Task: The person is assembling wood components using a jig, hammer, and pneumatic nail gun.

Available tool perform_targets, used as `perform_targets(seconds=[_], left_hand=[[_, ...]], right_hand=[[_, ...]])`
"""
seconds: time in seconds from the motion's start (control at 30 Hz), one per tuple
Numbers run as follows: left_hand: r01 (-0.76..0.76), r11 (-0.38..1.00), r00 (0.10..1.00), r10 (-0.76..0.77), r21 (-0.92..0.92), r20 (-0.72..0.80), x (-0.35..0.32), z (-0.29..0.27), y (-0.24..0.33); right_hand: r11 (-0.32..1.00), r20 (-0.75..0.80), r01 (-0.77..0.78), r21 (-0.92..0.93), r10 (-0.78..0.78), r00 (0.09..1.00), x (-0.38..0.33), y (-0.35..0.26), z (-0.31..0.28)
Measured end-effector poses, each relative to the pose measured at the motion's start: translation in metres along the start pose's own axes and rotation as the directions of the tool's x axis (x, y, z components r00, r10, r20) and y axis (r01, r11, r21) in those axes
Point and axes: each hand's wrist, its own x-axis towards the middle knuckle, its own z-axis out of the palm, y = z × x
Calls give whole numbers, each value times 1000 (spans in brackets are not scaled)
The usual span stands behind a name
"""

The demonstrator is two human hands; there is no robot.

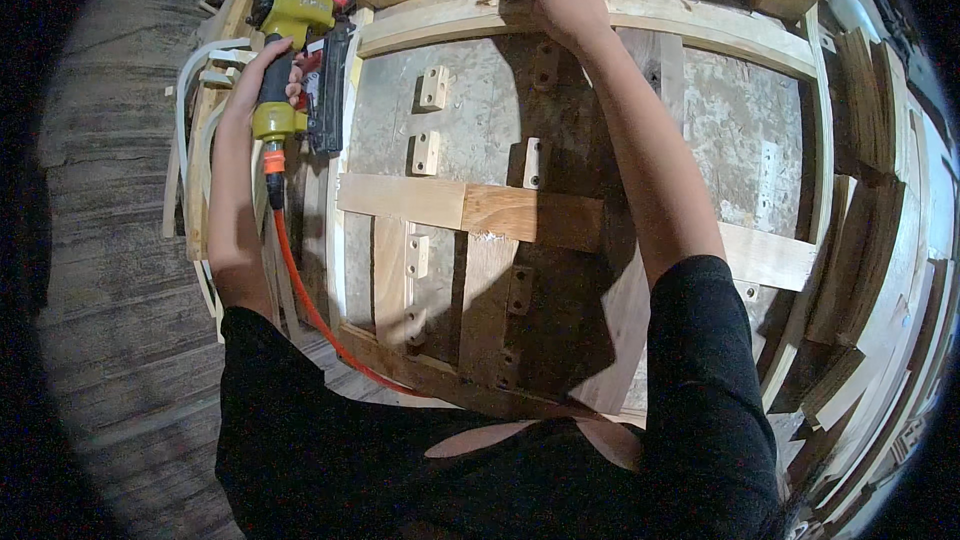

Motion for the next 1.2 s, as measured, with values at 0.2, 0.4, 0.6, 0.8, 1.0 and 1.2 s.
perform_targets(seconds=[0.2,0.4,0.6,0.8,1.0,1.2], left_hand=[[8,999,1000,-9,44,25,-6,6,0],[25,998,1000,-26,62,17,-2,5,-3],[19,999,1000,-19,37,-5,-9,3,-2],[27,1000,999,-27,13,-28,-19,7,-1],[53,998,998,-54,23,22,-19,11,-5],[54,998,999,-54,33,6,-17,6,-5]], right_hand=[[1000,4,3,-11,-3,1000,-1,2,-3],[1000,7,-4,-15,4,1000,0,0,-1],[1000,3,5,-6,-5,1000,1,3,0],[1000,17,-2,-20,2,1000,1,2,1],[1000,17,-24,-20,24,1000,-1,2,-3],[999,28,-16,-28,17,999,1,-2,1]])
